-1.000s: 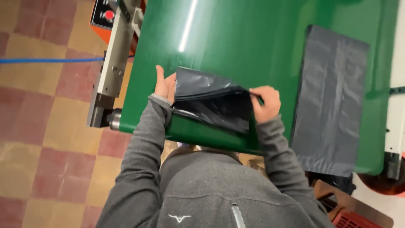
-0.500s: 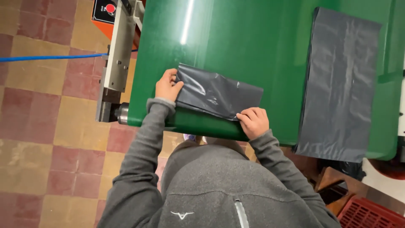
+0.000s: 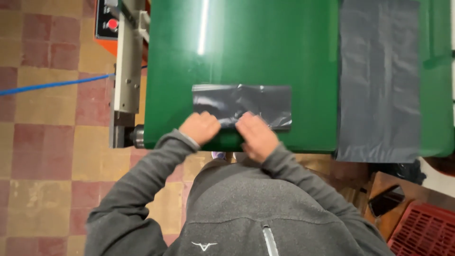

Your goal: Folding plastic bags on a conveyor belt and placing them into a crate.

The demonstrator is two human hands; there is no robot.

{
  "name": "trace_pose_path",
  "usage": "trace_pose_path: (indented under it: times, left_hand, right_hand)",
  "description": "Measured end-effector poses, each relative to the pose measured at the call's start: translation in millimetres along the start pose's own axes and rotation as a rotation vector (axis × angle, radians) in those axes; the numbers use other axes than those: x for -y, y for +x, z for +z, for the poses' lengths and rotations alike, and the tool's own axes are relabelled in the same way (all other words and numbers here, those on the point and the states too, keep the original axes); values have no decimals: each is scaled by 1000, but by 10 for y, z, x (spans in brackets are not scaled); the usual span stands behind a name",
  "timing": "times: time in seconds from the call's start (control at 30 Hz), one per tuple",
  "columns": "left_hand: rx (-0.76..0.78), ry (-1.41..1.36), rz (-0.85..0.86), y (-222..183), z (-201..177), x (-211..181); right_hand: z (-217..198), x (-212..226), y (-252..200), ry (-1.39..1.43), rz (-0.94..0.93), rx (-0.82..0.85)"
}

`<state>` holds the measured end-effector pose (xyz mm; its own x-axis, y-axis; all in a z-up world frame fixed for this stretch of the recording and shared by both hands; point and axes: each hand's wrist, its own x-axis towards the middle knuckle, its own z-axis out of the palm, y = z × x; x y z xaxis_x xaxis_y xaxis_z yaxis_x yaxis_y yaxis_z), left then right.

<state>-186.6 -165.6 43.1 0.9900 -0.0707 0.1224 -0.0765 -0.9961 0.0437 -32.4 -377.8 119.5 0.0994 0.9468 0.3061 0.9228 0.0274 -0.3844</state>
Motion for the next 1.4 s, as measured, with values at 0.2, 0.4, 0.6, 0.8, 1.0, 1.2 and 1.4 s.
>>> trace_pose_path:
  times: [0.2, 0.4, 0.6, 0.8, 1.0, 1.2, 1.4]
  left_hand:
    - [319, -730, 146, 876, -365, -298]
    - [600, -1477, -567, 1566, 1094, 198]
    - [-57, -775, -465, 1353, 685, -287]
    - [-206, -442, -614, 1396, 606, -641]
    - [-312, -262, -252, 1926, -513, -1559]
    - [-181, -140, 436, 2490, 262, -2903]
    - [-267, -64, 468, 2874, 673, -3226]
  right_hand:
    - [599, -227, -680, 365, 99, -113]
    - [1456, -1061, -1686, 1089, 930, -481]
    - [802, -1138, -1190, 1698, 1290, -485]
    - [461, -1010, -1803, 1517, 968, -338]
    - [-934, -1146, -2797, -114, 470, -207]
    - [-1521, -2072, -3716, -566, 637, 56]
    - [-1738, -2867, -4397, -640, 555, -21]
